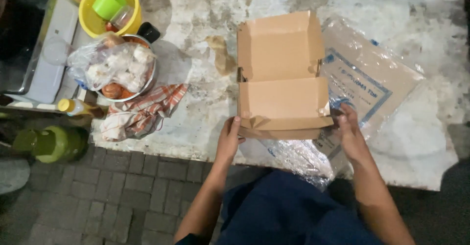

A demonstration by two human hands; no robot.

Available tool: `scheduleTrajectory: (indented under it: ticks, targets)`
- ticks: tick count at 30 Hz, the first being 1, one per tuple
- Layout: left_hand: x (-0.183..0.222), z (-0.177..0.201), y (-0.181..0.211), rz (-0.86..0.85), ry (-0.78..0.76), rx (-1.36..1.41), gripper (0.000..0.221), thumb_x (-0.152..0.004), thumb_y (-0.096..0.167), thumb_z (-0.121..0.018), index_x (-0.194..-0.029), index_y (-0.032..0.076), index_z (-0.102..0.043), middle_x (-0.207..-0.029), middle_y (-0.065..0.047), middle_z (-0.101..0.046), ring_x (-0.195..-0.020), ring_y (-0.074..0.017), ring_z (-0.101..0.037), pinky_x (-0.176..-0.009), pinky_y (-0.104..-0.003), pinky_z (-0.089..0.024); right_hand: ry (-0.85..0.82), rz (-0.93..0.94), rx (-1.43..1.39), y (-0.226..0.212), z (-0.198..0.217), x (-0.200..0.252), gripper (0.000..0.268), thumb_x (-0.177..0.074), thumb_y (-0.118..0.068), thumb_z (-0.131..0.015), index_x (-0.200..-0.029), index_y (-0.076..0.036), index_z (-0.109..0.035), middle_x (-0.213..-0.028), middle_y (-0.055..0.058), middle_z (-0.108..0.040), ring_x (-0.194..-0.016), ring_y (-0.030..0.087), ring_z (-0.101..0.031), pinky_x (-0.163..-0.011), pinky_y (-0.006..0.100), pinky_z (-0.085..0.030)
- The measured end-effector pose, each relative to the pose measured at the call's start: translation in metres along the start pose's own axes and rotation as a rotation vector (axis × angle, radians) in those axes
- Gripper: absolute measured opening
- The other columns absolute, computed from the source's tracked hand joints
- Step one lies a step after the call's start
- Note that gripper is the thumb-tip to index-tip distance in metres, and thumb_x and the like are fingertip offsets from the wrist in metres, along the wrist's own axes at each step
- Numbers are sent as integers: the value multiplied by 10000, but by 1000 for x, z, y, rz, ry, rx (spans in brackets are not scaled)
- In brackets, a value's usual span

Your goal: Assembling cardboard food boxes by folding flat templates along pre-scored lines and tucking in flaps.

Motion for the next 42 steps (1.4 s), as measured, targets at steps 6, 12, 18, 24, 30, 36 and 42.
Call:
scheduleTrajectory:
  ticks: [6,12,18,24,30,36,42]
  targets:
    - [-14,-8,3,-17,-35,-156,1095,-820,696,-648,-1484,-88,-269,-1450,-366,-342,-1343,-473,-414,-982,-496,-508,-88,-145,-85,-13,-25,-15,746,-938,-487,-487,-1545,-96,-299,-1514,314,-333,-1417,462,-302,-1123,579,-297]
    - [-13,1,20,-90,27,-70,915,-795,490,-731,-1405,-117,-419,-1420,-334,-402,-1332,-479,-422,-1022,-537,-453,-84,-41,-469,19,-45,-51,597,-849,-105,-665,-1403,-7,-466,-1313,202,-499,-1239,330,-468,-1069,526,-352]
    - [-29,36,70,-88,91,28,914,-776,420,-762,-1414,-131,-408,-1435,-356,-383,-1342,-503,-402,-1036,-523,-454,-119,81,-434,-18,-67,-90,629,-818,-85,-699,-1392,33,-469,-1326,224,-514,-1256,341,-458,-1086,516,-334]
    - [-97,88,110,-124,212,40,865,-783,383,-764,-1395,-137,-441,-1404,-358,-449,-1337,-464,-433,-999,-489,-494,-170,142,-430,-68,-131,-162,712,-857,-144,-728,-1442,77,-388,-1429,285,-434,-1367,402,-380,-1141,556,-255]
    - [-140,114,100,-207,343,83,870,-852,509,-713,-1422,-87,-437,-1427,-305,-458,-1353,-415,-433,-1054,-480,-450,-187,211,-280,-87,-158,-188,742,-894,-254,-717,-1451,93,-369,-1420,332,-443,-1363,435,-400,-1125,538,-311]
    - [-100,96,45,-488,348,-80,635,-1015,325,-540,-1438,-105,-345,-1421,-343,-401,-1363,-466,-376,-1149,-527,-341,-188,421,119,-70,-90,-88,664,-948,-274,-613,-1476,17,-333,-1460,291,-406,-1370,445,-391,-1112,558,-360]
    - [-41,7,-1,-672,104,-613,686,-884,377,-696,-1408,12,-444,-1378,-238,-490,-1296,-406,-450,-1067,-496,-408,258,106,514,28,26,-4,780,-841,-332,-669,-1460,-9,-321,-1442,253,-339,-1366,422,-336,-1067,575,-404]
Point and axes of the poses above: each hand's wrist, its own x-axis away from the middle knuckle, its own z-axis out of the back of the hand, y = z × x, the point moved 9 cm from there along -x, towards the middle knuckle
